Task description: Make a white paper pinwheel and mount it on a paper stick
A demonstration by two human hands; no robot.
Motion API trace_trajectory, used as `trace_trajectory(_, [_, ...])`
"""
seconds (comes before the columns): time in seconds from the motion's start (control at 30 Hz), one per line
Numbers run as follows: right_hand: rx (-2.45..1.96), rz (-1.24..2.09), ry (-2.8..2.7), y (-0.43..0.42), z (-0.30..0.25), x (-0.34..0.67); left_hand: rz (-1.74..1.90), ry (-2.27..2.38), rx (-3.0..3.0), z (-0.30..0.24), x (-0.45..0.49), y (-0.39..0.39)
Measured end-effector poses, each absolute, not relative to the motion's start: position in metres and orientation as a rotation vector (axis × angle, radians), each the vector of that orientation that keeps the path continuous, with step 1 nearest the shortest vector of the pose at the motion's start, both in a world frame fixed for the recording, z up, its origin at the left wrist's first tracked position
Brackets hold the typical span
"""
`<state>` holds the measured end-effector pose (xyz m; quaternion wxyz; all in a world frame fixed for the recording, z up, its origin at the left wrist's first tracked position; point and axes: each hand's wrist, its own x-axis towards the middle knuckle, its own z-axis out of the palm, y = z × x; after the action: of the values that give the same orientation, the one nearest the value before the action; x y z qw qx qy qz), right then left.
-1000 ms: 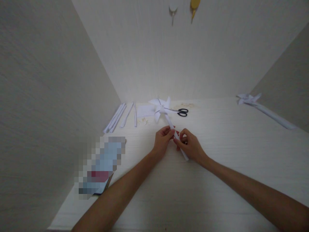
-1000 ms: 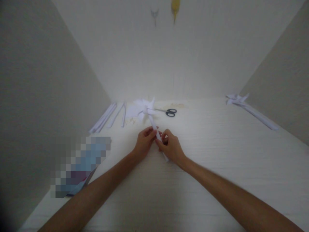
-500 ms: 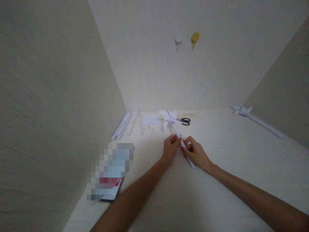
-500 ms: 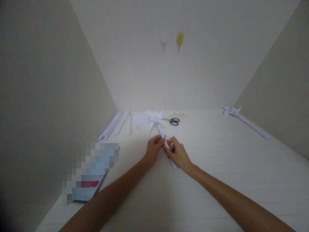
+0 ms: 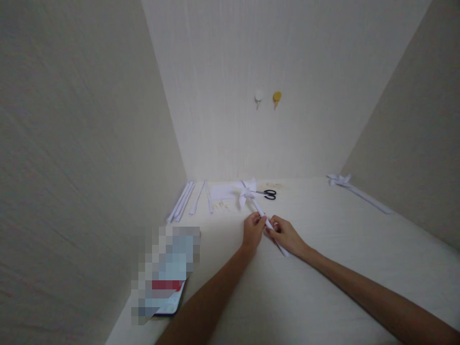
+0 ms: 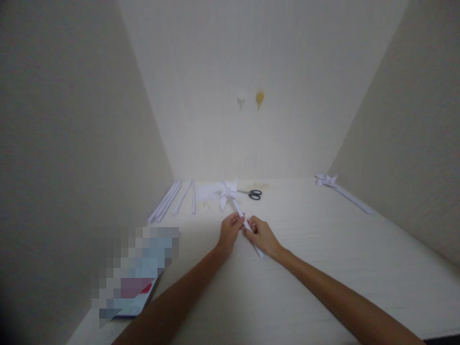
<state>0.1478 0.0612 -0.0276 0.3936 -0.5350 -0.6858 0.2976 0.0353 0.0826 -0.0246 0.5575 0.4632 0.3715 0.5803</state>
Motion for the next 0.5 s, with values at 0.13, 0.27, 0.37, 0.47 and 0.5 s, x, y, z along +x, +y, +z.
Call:
trace_trajectory(0.13, [-1.371, 0.655, -1.794, 0.061, -0.022, 0.145, 1.395, 0.908, 1.111, -0.024, 0.035, 0.084])
trace_trajectory(0.27, [-1.393, 0.507, -1.844, 0.059, -0.021, 0.142, 1.394, 0.911, 1.117, -0.022, 0.034, 0.084])
trace_trajectory(0.37, [-1.393, 0.454, -1.896, 0.060, -0.021, 0.143, 1.394, 0.922, 1.131, -0.022, 0.033, 0.083])
trace_trajectory(0.47, [-1.398, 0.424, -1.918, 0.067, -0.007, 0.155, 1.435, 0.984, 1.096, -0.025, 0.032, 0.084])
trace_trajectory(0.5, [-1.403, 0.402, -1.926, 0.070, 0.002, 0.165, 1.448, 1.009, 1.076, -0.026, 0.032, 0.085])
